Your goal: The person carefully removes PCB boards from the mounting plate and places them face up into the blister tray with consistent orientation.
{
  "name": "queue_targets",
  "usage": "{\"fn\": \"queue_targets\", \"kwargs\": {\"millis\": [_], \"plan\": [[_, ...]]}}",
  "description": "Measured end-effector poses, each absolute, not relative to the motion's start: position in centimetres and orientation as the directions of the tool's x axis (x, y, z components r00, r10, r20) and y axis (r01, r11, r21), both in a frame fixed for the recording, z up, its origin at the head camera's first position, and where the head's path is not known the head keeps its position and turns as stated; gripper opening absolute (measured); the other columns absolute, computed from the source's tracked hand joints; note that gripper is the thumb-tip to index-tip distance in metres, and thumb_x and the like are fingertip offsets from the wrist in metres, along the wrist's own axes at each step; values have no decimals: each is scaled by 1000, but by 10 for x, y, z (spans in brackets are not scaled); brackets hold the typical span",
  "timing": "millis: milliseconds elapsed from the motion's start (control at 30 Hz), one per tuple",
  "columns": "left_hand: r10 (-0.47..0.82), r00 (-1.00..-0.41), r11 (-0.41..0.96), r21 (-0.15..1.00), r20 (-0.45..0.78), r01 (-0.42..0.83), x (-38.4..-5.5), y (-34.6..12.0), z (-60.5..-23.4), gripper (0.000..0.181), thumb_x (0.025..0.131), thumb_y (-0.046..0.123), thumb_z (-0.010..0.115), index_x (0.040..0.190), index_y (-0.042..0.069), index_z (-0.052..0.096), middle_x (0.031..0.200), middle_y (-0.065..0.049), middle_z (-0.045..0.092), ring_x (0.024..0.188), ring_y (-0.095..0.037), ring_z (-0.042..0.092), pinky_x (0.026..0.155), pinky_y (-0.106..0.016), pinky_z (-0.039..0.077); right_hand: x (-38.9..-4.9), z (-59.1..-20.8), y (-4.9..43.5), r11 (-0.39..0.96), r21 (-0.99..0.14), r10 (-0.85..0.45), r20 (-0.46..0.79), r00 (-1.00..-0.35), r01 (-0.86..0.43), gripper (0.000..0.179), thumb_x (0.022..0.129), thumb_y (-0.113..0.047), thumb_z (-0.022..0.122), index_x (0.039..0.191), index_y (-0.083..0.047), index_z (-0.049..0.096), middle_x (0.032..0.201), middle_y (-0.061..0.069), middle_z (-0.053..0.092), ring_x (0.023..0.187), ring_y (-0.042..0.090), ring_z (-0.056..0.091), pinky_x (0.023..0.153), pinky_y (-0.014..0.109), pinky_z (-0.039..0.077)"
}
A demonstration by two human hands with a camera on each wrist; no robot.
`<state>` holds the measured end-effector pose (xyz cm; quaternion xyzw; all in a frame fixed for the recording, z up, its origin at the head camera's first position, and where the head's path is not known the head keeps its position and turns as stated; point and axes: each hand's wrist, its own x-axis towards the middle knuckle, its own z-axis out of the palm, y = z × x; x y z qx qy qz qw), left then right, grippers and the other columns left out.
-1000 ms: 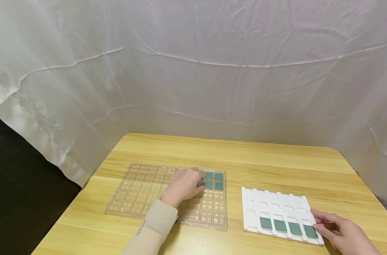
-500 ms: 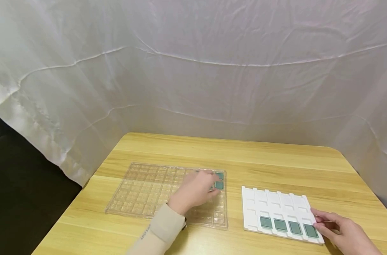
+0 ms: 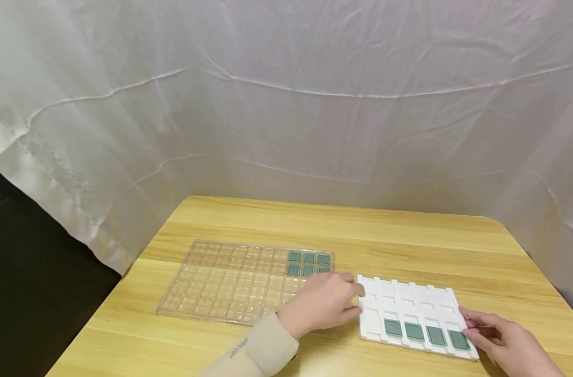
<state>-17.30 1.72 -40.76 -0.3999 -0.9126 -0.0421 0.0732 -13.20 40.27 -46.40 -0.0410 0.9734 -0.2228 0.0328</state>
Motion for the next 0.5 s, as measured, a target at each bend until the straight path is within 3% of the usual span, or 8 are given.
{"fn": "queue_targets", "kwargs": {"millis": [233,367,500], "plan": [[784,-596,615,-93,173,783,-166,47,-410,14,100,46,74,106,34,77,89,18,65,70,4,55,53,-16,39,-131,-463,402,896,-440,-89,-53,-995,-56,53,101,-30,76,142,2,65,108,5,80,81,-15,55,71,21,51],[788,-595,614,-126,159,779,-163,62,-411,15,99,51,73,106,38,76,89,20,62,70,5,54,51,-16,36,-131,-462,401,896,-442,-87,-59,-994,-52,54,101,-30,76,143,1,65,110,5,80,81,-16,55,71,21,51],[788,-598,616,-156,147,772,-160,73,-413,12,99,49,72,96,38,72,85,20,57,65,4,48,49,-17,33,-132,-462,401,898,-437,-86,-65,-994,-49,54,101,-30,76,143,1,65,111,6,80,81,-16,55,72,21,51]]}}
